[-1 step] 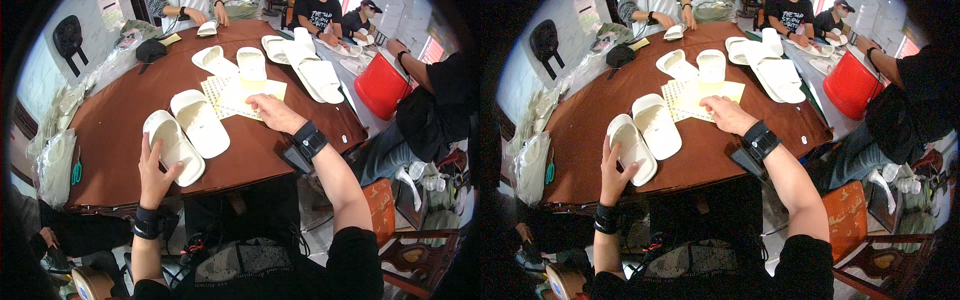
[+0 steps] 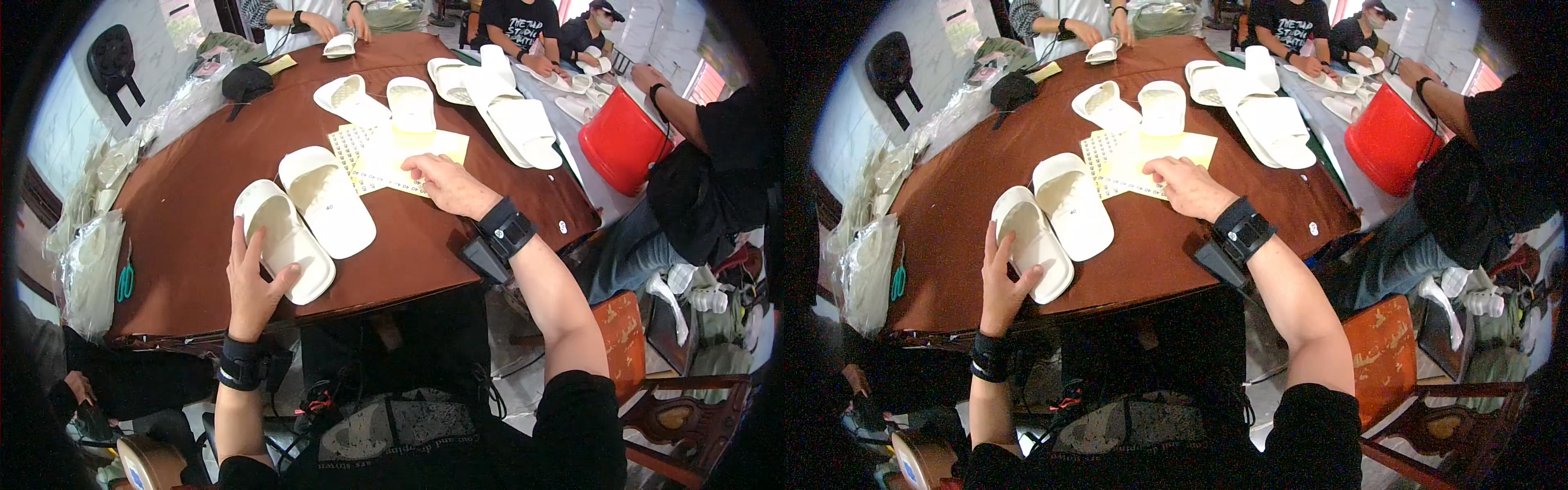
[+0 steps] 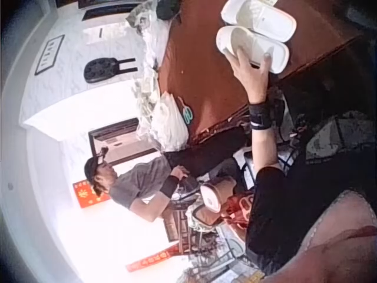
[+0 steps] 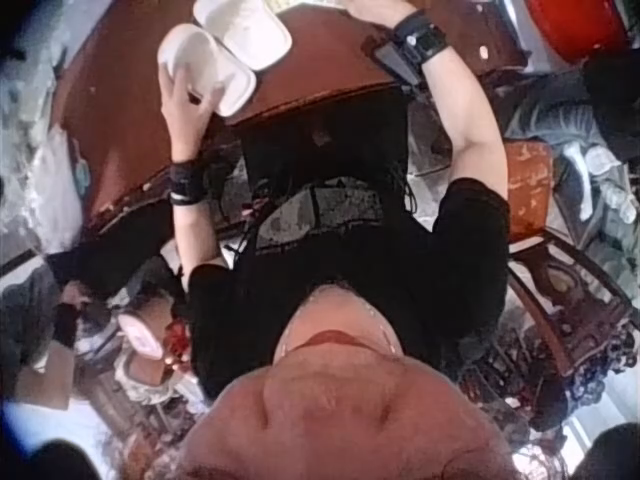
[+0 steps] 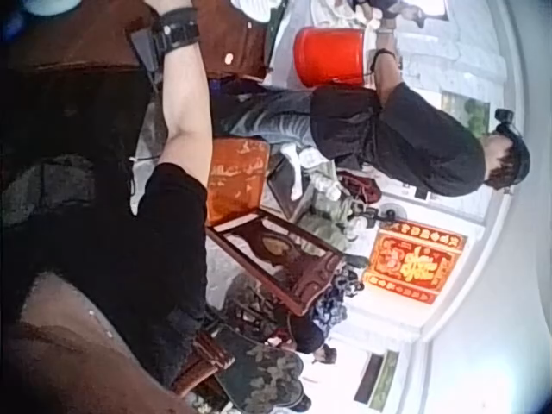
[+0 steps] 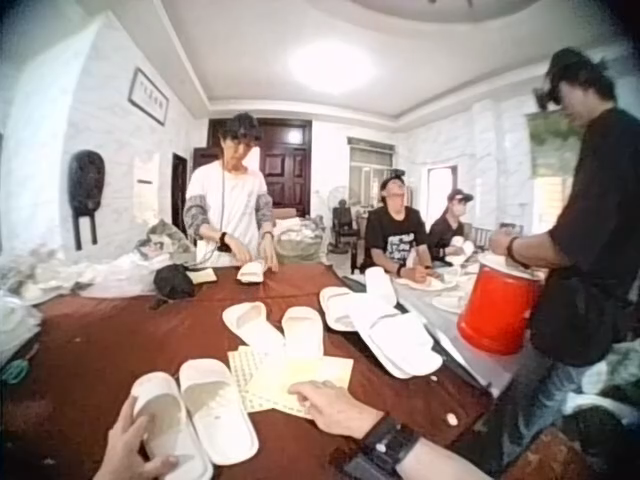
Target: Sticking size labels onto the inside soles of white slippers and organizing them on a table.
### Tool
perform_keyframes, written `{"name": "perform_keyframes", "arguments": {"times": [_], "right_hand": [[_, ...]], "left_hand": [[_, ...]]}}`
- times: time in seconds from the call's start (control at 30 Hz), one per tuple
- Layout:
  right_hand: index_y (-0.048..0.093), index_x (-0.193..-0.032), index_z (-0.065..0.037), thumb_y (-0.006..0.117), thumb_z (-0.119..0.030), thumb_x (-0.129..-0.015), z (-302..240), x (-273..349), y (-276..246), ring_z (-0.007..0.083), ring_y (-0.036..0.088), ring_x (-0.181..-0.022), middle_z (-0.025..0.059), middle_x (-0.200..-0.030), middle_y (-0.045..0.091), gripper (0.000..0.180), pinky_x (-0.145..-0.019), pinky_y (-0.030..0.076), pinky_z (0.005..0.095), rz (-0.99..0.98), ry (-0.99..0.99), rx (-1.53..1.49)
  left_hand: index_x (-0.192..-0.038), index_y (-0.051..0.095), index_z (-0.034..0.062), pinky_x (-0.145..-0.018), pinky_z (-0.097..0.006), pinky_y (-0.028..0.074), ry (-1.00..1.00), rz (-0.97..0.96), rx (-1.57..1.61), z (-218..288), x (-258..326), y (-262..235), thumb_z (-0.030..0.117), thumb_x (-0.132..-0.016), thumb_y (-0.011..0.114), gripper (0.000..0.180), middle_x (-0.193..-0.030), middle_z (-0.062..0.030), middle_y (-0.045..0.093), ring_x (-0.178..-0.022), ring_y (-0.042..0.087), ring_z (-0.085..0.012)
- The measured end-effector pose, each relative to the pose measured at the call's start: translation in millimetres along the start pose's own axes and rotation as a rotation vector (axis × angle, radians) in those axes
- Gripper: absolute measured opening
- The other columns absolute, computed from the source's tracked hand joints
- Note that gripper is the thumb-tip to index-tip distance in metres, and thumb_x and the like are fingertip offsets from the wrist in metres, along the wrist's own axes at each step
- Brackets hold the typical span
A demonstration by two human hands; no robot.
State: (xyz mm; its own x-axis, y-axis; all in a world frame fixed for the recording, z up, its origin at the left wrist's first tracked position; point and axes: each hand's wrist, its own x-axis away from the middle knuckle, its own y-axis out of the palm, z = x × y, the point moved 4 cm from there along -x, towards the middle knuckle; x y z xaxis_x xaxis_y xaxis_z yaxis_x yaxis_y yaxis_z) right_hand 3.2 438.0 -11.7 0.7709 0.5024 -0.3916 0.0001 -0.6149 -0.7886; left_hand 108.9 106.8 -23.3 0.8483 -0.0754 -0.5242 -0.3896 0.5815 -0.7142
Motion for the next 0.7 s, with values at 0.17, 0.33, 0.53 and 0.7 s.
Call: {"name": "perform_keyframes", "arguments": {"times": [0.17,0.33,0.53,0.7], "right_hand": [[0.052,-0.115,-0.008,0.048,0.006,-0.082,1.6,-1.1,1.6,0.0286,0.054,-0.095,0.0115,-0.097,0.057,0.036,-0.083,0.045,0.0382,-0.027,0.027,0.032],[0.054,-0.113,-0.010,0.048,0.003,-0.082,0.2,-0.9,0.5,0.0313,0.056,-0.094,0.0113,-0.096,0.060,0.034,-0.083,0.046,0.0417,-0.002,0.032,0.028],[0.055,-0.111,-0.009,0.049,0.002,-0.082,1.5,-0.4,-0.3,0.0308,0.056,-0.092,0.0109,-0.093,0.060,0.032,-0.081,0.046,0.0405,0.006,0.039,-0.020],[0.054,-0.111,-0.007,0.051,0.006,-0.078,4.9,0.7,-2.6,0.0243,0.054,-0.081,0.0091,-0.086,0.056,0.035,-0.074,0.046,0.0344,0.014,0.073,-0.154]], "left_hand": [[-0.124,0.054,-0.0027,-0.098,-0.048,0.039,-0.030,-0.021,-0.036,2.6,-0.1,-0.7,0.038,-0.069,0.074,0.071,-0.148,-0.0265,0.028,-0.123,0.045,-0.0426],[-0.122,0.054,-0.0038,-0.097,-0.048,0.041,-0.003,-0.004,-0.009,1.9,-0.7,0.0,0.038,-0.069,0.075,0.070,-0.147,-0.0270,0.029,-0.121,0.046,-0.0435],[-0.121,0.055,-0.0044,-0.096,-0.048,0.043,0.008,0.011,-0.021,3.7,-0.5,-0.7,0.036,-0.068,0.076,0.070,-0.146,-0.0274,0.030,-0.121,0.047,-0.0437],[-0.121,0.055,-0.0031,-0.096,-0.048,0.042,0.008,0.020,-0.013,3.9,0.3,-1.0,0.035,-0.067,0.076,0.070,-0.147,-0.0268,0.030,-0.120,0.047,-0.0429]]}}
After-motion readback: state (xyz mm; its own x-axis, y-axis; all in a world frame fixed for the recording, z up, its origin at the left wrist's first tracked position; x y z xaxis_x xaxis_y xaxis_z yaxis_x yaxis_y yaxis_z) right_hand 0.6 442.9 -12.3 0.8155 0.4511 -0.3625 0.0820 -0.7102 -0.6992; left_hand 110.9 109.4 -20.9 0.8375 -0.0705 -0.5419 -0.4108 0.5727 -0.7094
